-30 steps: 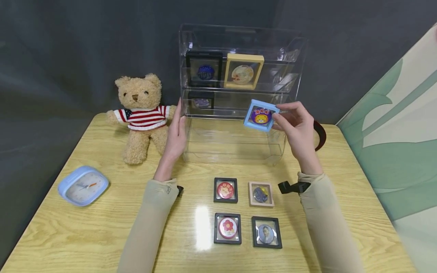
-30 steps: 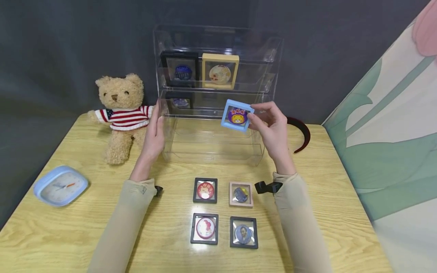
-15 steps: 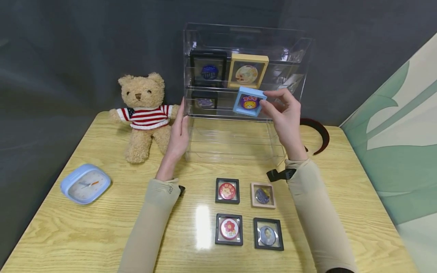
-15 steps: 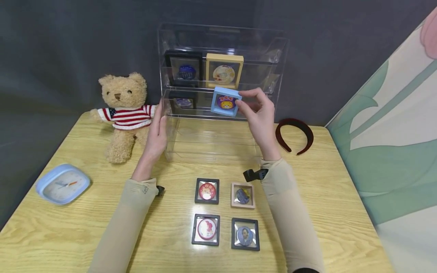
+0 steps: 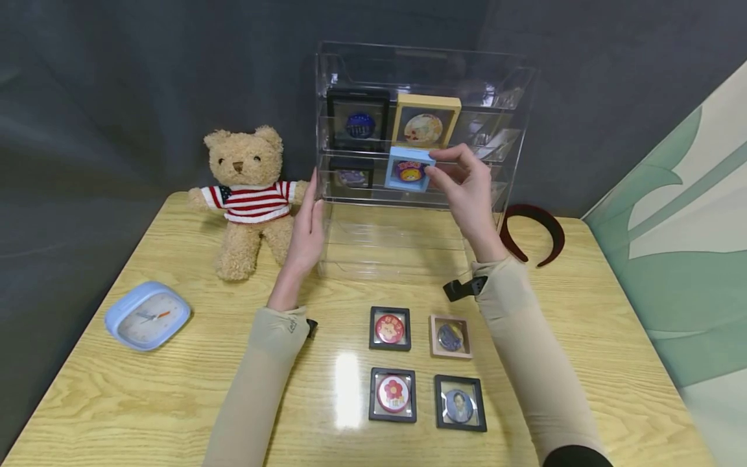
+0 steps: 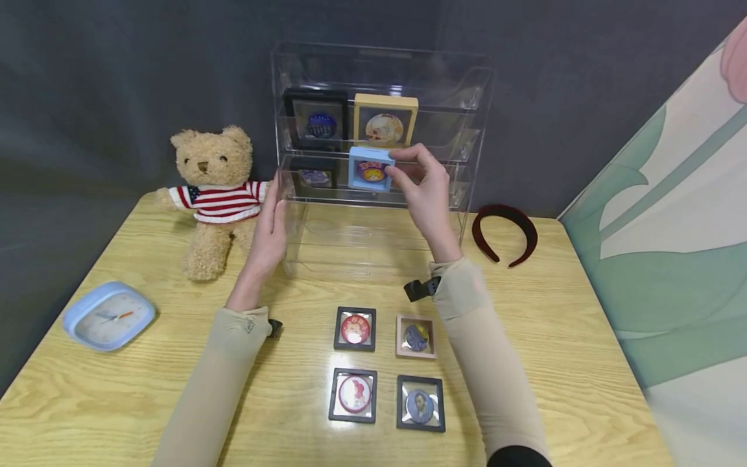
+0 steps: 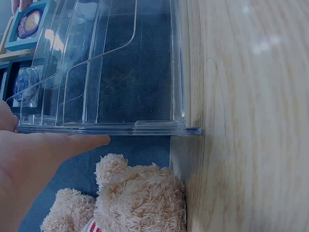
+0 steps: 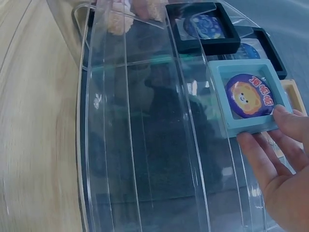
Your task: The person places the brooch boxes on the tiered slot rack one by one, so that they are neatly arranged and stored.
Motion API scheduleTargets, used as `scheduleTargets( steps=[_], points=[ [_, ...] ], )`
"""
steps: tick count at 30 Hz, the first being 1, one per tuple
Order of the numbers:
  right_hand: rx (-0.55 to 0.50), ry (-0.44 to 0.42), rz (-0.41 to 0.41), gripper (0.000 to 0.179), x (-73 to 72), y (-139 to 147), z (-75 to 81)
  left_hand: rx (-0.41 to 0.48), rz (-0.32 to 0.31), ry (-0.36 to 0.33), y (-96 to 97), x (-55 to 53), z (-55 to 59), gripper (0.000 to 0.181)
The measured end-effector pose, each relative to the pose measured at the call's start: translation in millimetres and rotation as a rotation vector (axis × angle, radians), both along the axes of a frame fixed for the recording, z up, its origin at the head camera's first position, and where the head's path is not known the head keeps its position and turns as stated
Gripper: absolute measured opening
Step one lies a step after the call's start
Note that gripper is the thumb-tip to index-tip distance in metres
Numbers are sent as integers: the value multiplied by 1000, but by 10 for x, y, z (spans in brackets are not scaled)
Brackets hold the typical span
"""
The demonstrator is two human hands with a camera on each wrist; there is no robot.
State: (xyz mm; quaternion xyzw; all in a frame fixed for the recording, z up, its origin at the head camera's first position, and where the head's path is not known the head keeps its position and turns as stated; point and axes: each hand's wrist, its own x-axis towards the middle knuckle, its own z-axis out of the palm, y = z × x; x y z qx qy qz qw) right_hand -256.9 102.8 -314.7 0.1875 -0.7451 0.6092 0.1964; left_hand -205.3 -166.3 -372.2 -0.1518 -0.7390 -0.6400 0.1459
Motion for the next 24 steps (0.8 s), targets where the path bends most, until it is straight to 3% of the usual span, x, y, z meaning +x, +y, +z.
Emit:
scheduleTargets(
  steps=[8,24],
  points=[
    [61,54,26,18,-41,-72,-50,20,-1,-19,11,-12,-12,57],
    [182,14,-7,20,-30,-99,-128,7,-3,-26,3,-1,-6,56]
  ],
)
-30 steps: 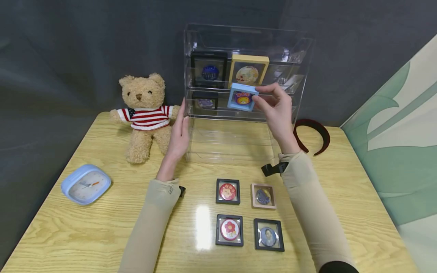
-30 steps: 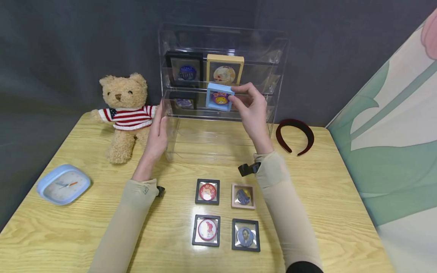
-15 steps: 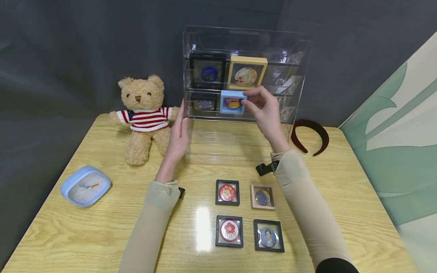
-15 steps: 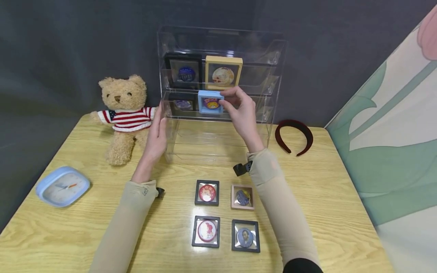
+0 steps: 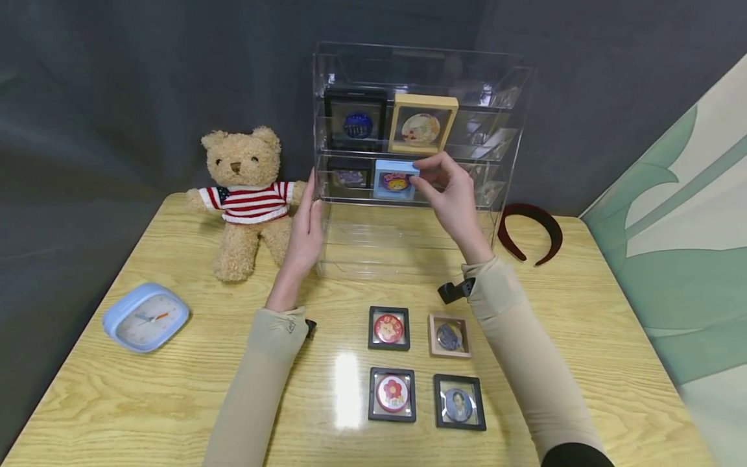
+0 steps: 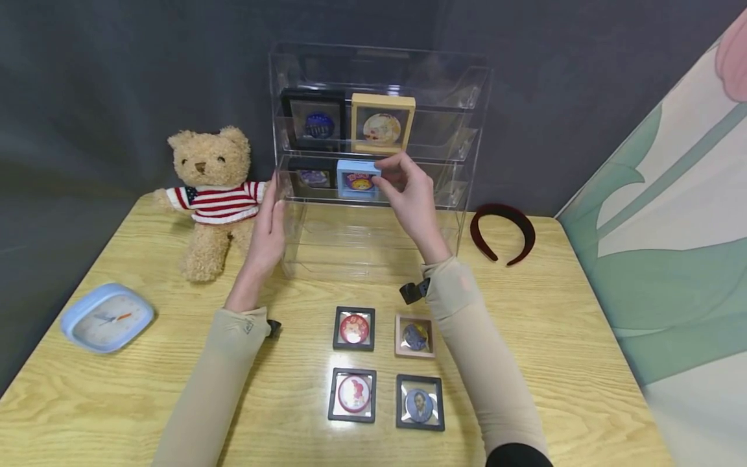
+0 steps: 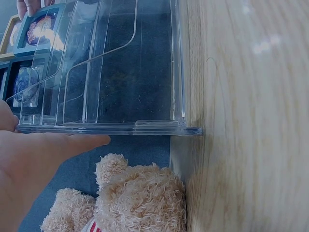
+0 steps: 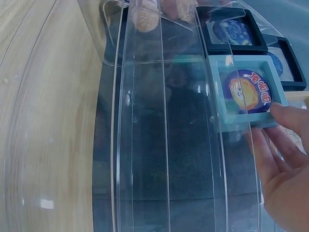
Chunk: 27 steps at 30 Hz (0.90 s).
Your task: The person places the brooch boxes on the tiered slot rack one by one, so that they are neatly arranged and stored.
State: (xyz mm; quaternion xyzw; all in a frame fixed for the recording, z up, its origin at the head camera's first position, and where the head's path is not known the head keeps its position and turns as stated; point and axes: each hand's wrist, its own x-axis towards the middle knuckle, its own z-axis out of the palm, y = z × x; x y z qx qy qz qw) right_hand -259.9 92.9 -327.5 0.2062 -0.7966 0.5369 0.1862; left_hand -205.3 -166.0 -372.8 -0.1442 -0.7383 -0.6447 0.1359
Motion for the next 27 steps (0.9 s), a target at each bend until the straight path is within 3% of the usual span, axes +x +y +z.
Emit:
scheduleTargets(
  steps=[4,11,17,27],
  points=[
    [-1,-13,5,25,10,9,1,-3,3,-2,0,-4,-1,57],
    [-40,-1,14,27,27,45,1,-2,11,21,-33,-215,-258,57],
    [-91,33,22,27,72,114,-22,1,12,59,-53,-249,-335,57],
    [-278,28,124,23,453,468,-46,3,14,73,-43,-263,-338,57]
  ],
)
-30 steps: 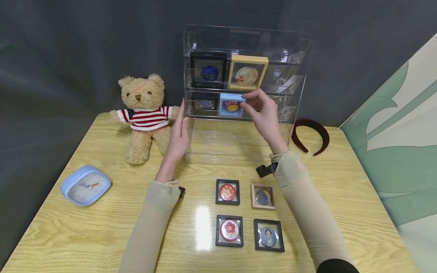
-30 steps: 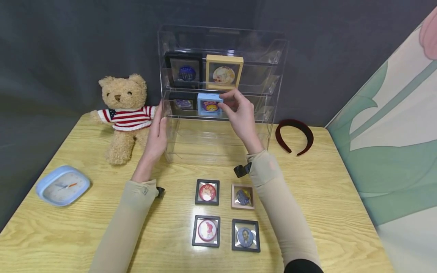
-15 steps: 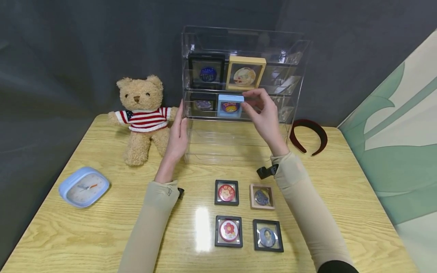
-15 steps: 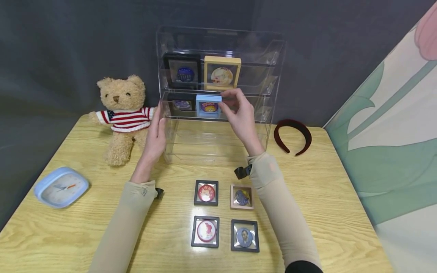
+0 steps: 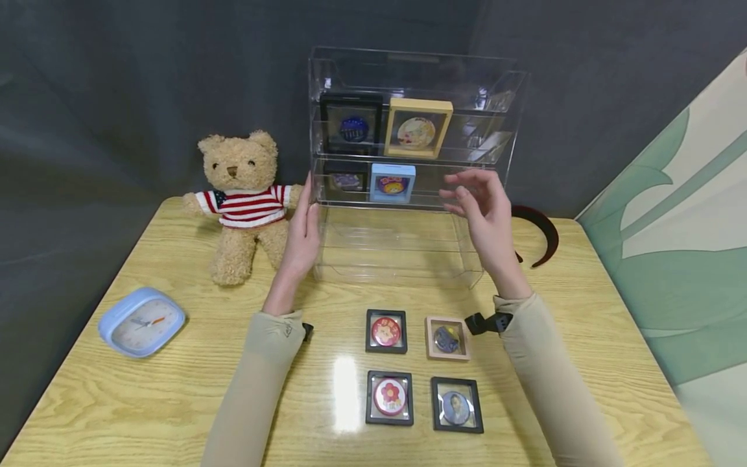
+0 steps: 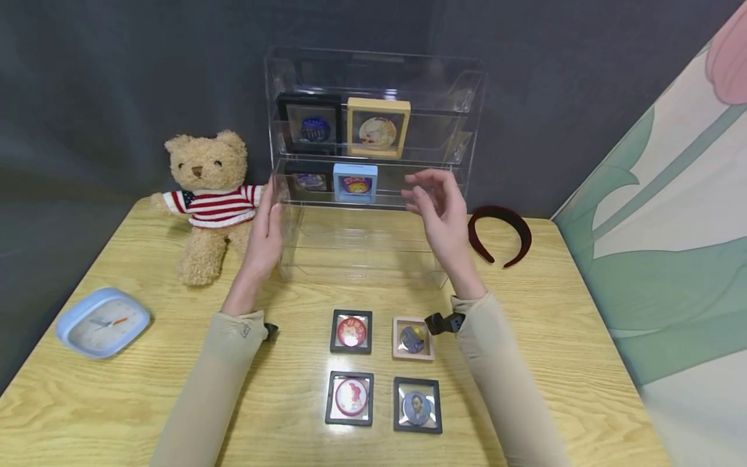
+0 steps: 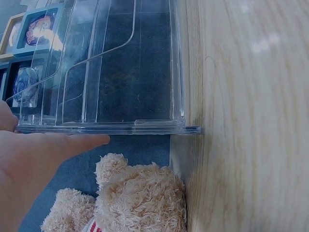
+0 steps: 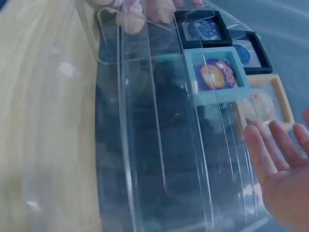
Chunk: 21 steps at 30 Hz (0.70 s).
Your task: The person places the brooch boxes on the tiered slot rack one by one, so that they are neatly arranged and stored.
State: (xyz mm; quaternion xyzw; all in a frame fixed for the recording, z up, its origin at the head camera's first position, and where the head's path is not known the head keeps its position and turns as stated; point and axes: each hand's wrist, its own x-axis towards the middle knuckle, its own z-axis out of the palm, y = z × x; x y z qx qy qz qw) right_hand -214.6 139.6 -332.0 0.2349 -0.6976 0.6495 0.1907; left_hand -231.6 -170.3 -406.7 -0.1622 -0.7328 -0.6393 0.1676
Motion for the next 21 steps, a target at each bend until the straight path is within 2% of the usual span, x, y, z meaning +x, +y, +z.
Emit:
scheduleTargets(
  steps=[6,14,17,21],
  points=[
    [-95,-54,49,23,234,307,-122,16,6,3,36,24,59,57],
    [-95,-86,31,25,414,557,-251,9,13,7,89,281,358,55],
    [-95,-96,32,25,439,603,-308,6,16,1,94,291,364,55],
    [-77,-104,27,26,479,652,-378,3,20,2,81,164,217,55]
  ],
)
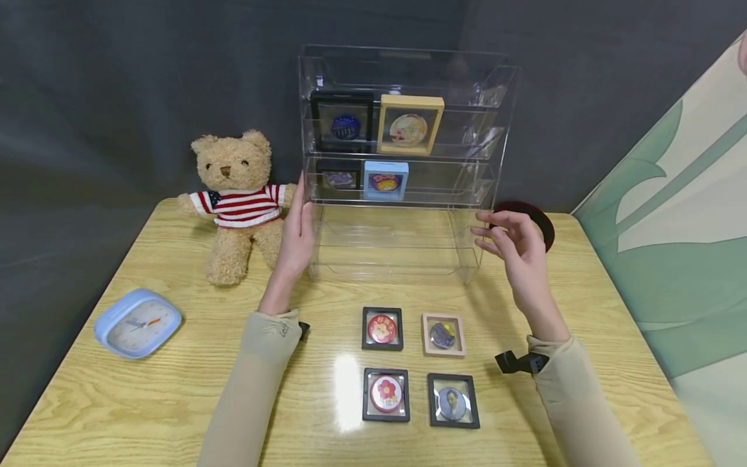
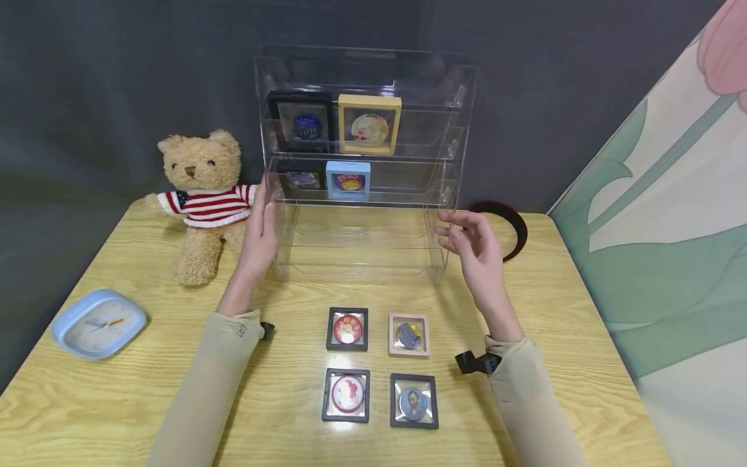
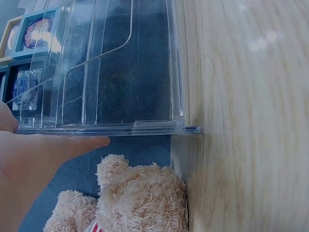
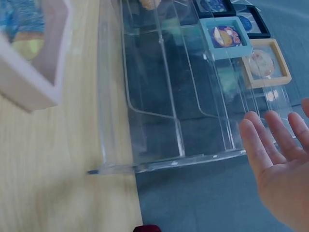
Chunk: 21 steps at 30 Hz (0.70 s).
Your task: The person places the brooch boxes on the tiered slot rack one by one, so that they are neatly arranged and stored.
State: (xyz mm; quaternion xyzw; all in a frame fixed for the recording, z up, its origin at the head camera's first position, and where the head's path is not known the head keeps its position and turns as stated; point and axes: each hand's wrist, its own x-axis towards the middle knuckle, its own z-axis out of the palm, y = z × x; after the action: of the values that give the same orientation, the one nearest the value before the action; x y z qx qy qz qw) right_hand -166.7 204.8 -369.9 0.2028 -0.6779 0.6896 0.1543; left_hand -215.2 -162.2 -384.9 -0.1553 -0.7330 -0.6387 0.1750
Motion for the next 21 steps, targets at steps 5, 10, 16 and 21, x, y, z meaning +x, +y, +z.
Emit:
scheduleTargets(
  steps=[5,10,16,21],
  points=[
    [28,-15,3,28,77,64,-68,-11,11,9,-38,-130,-165,56],
    [83,-43,19,29,167,150,-141,-12,6,33,-55,-149,-198,56],
    [99,-60,31,30,253,233,-261,0,-2,20,-40,-129,-153,56],
    [107,-61,103,30,314,291,-386,-8,-11,-21,-7,23,34,56]
  ],
)
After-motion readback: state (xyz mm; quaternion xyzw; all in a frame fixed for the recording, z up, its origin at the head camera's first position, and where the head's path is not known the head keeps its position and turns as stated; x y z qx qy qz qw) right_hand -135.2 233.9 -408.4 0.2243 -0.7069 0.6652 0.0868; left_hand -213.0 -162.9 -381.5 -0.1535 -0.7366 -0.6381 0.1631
